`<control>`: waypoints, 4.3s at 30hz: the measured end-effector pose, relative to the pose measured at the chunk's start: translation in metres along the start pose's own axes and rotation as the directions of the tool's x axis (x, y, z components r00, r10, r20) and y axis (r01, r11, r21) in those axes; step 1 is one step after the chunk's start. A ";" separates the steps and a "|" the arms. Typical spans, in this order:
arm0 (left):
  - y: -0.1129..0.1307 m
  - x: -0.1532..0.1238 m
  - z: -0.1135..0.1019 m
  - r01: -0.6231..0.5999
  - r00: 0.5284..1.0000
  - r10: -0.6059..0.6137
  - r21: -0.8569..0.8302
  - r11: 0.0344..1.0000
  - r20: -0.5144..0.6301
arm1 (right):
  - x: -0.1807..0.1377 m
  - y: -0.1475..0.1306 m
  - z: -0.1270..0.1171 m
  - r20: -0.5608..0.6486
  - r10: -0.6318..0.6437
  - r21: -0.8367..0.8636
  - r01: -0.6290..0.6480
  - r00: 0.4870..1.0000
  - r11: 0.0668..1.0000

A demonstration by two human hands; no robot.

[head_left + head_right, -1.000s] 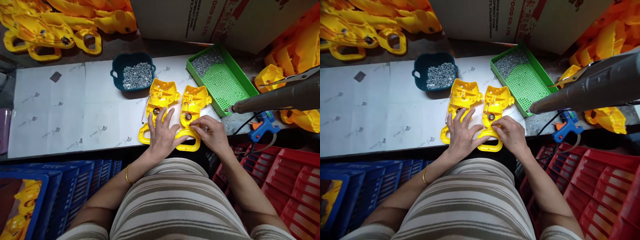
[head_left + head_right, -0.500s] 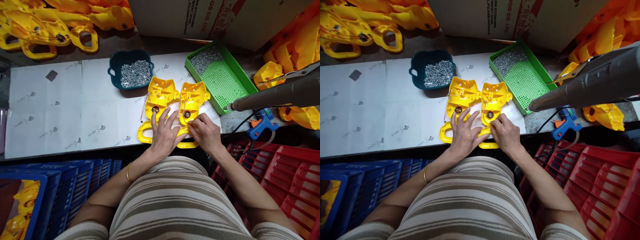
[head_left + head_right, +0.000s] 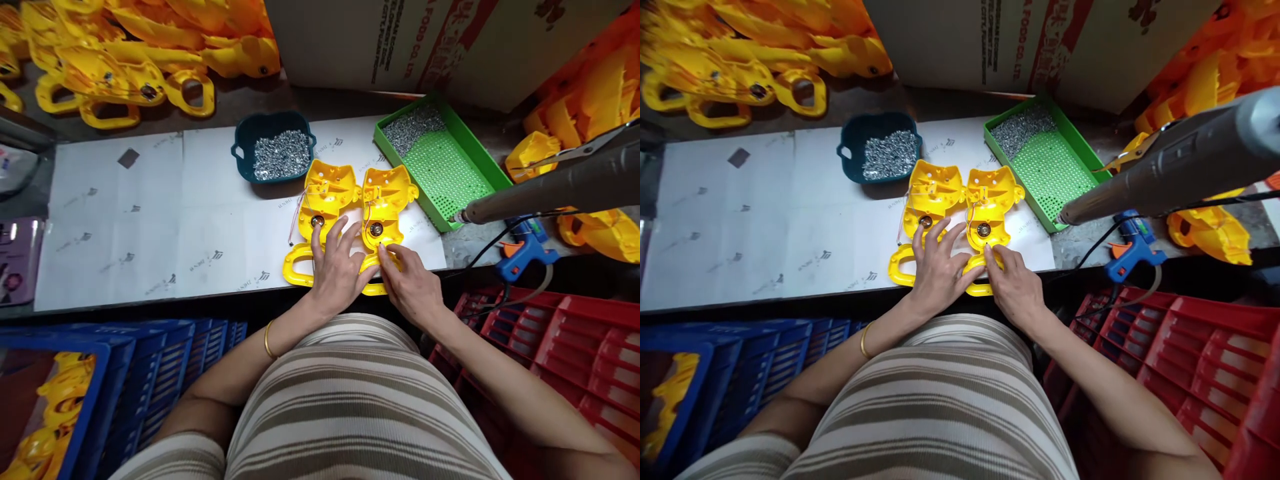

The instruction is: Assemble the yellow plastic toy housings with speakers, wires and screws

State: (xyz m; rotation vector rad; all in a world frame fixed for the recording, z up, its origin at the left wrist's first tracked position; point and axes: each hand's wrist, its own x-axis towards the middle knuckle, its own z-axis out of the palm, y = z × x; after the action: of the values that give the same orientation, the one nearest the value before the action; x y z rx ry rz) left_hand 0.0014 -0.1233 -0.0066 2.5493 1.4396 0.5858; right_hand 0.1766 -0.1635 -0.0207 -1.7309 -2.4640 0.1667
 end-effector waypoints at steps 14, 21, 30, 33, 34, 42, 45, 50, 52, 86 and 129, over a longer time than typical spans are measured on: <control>-0.057 -0.054 -0.017 0.261 0.951 -0.280 -0.142 0.955 -0.135 | 0.045 -0.012 -0.021 -0.289 0.034 0.455 0.106 0.957 0.884; -0.035 -0.066 -0.014 0.227 0.964 -0.247 -0.178 0.958 -0.100 | 0.091 -0.055 -0.008 0.043 0.031 0.320 -0.043 0.999 0.947; -0.060 -0.031 -0.027 0.215 0.933 -0.269 -0.231 0.949 -0.239 | 0.110 -0.037 -0.028 0.118 -0.015 0.562 -0.054 0.993 0.825; -0.061 -0.014 -0.024 0.184 0.939 -0.257 -0.295 0.938 -0.231 | 0.114 -0.035 -0.037 0.174 -0.030 0.587 -0.079 0.984 0.806; -0.061 -0.010 -0.024 0.185 0.938 -0.260 -0.305 0.934 -0.228 | 0.115 -0.035 -0.039 0.175 -0.033 0.590 -0.078 0.984 0.804; -0.064 -0.002 -0.030 0.213 0.928 -0.326 -0.459 0.862 -0.182 | 0.118 -0.037 -0.045 0.133 -0.082 0.646 -0.023 0.988 0.763; -0.064 0.000 -0.035 0.277 0.914 -0.395 -0.570 0.773 -0.093 | 0.119 -0.037 -0.045 0.094 -0.101 0.670 0.012 0.990 0.742; -0.062 0.003 -0.049 0.505 0.768 -0.558 -0.834 0.223 0.315 | 0.109 -0.041 -0.041 -0.142 0.003 0.717 0.101 0.990 0.690; -0.062 0.003 -0.054 0.524 0.698 -0.563 -0.852 -0.020 0.443 | 0.101 -0.045 -0.037 -0.296 0.057 0.696 0.174 0.953 0.697; -0.065 -0.014 -0.019 0.480 0.835 -0.518 -0.711 0.514 0.189 | 0.102 -0.061 -0.017 0.157 0.130 0.088 -0.145 0.979 0.986; -0.096 -0.008 -0.043 0.699 0.648 -0.476 -0.713 0.060 0.594 | 0.088 -0.039 -0.028 0.009 -0.004 0.351 0.001 1.000 0.936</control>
State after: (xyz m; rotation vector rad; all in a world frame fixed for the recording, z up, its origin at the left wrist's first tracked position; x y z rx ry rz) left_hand -0.0956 -0.0818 -0.0002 0.8957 1.3107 0.6547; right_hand 0.1155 -0.0929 0.0165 -1.5740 -2.2670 0.5780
